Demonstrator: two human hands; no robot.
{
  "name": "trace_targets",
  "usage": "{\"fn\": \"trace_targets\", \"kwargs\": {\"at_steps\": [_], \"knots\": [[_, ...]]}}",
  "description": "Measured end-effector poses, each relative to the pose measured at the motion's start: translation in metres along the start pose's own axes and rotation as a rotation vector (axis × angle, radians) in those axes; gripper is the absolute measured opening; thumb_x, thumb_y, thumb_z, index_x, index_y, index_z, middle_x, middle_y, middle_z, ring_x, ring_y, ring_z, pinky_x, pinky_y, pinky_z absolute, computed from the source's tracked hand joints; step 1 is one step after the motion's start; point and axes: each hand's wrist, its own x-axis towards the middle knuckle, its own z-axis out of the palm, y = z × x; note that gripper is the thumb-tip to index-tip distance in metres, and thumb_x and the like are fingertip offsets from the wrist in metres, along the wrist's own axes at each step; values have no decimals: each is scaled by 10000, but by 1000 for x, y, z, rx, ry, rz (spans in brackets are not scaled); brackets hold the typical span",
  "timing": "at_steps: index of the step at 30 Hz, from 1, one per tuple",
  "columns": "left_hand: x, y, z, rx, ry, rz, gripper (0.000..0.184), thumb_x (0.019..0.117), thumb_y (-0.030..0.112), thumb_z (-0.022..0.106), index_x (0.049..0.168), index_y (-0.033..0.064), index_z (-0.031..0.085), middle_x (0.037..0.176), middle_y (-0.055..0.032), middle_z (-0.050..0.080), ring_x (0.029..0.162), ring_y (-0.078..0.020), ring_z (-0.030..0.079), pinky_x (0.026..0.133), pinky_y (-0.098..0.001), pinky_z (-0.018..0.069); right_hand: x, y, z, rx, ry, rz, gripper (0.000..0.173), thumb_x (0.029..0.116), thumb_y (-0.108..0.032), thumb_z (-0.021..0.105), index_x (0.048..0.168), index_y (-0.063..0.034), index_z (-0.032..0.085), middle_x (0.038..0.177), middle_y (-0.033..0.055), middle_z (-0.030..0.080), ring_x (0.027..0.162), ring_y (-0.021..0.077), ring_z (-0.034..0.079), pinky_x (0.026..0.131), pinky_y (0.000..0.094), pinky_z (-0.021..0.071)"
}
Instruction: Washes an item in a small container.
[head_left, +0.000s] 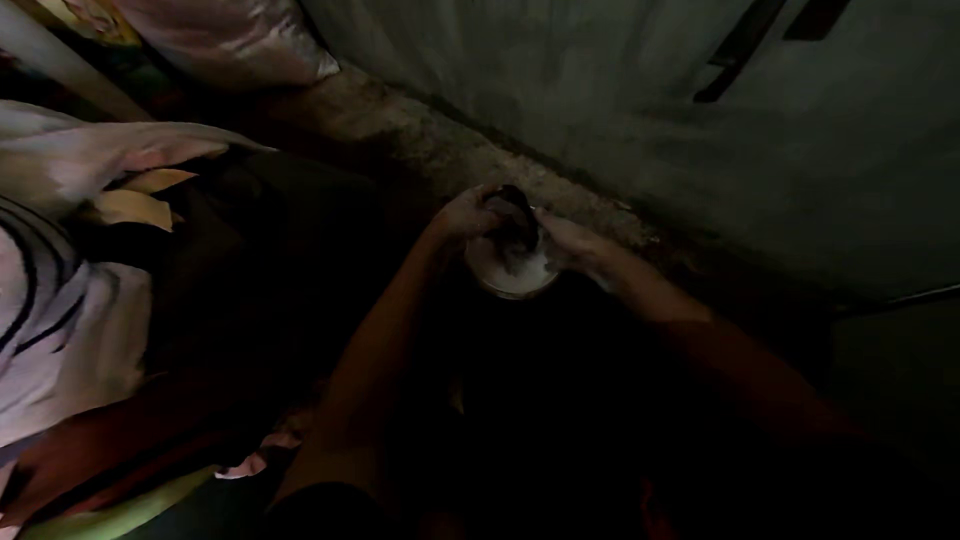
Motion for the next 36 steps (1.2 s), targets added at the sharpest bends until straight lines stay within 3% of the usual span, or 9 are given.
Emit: {"fn": "trace_targets", "kwargs": {"at_steps": [5,9,11,16,20,26,29,33,36], "knots": [[-10,26,0,133,-38,18,383,1025,187,612,1387,84,539,1214,-169,653,1030,-235,668,914,-462,554,32,14,26,669,53,140,716,1026,-689,250,1562,-227,355,1557,150,412,1390,391,428,984,723,414],[-13,28,1,-141,-109,72,482,1032,79,561,1482,176,419,1237,-131,647,951,-193,707,807,-364,614,50,24,28,795,48,213,731,998,-727,300,1543,-246,374,1512,174,456,1329,423,475,924,725,439],[-11,22,2,-289,-135,89,486,1049,97,508,1505,237,410,1243,-111,654,943,-198,711,782,-358,620,53,27,28,826,51,178,711,1003,-713,300,1515,-234,418,1441,159,520,1266,387,532,907,684,474],[1,-13,10,-648,-38,-22,545,967,2,456,1477,189,407,1062,-48,643,853,-131,651,729,-313,581,48,20,27,904,105,46,585,1046,-591,360,1427,-162,474,1252,77,599,1088,200,597,890,412,524],[13,-37,13,-743,60,-135,200,994,117,497,1176,124,580,922,-21,653,797,-125,650,698,-297,569,42,7,24,918,120,60,481,1058,-477,431,1362,-119,532,1178,98,636,1014,212,637,844,405,554],[10,-55,21,-885,-84,-44,312,1067,351,345,1128,177,597,927,3,657,787,-100,639,664,-276,559,38,-20,26,1090,66,-39,416,1091,-408,356,1231,-68,551,1002,102,655,846,194,668,705,336,586],[6,-44,21,-852,-122,-34,750,996,742,160,1245,183,594,1011,-52,693,838,-181,682,655,-375,603,40,-11,23,1007,37,-3,436,1085,-429,384,1312,-92,541,1098,89,657,947,194,660,795,363,576],[9,-24,29,-563,232,-204,531,1039,544,501,1378,140,562,1094,-87,670,918,-175,662,788,-372,581,38,0,14,725,96,113,517,1068,-479,419,1434,-121,491,1312,106,603,1144,237,612,912,442,547],[12,-17,34,-338,319,-33,399,1002,348,663,1302,93,601,1037,-99,675,822,-163,660,719,-348,582,34,9,8,564,83,162,692,1036,-625,363,1567,-180,352,1569,156,401,1408,382,424,1012,696,423]]}}
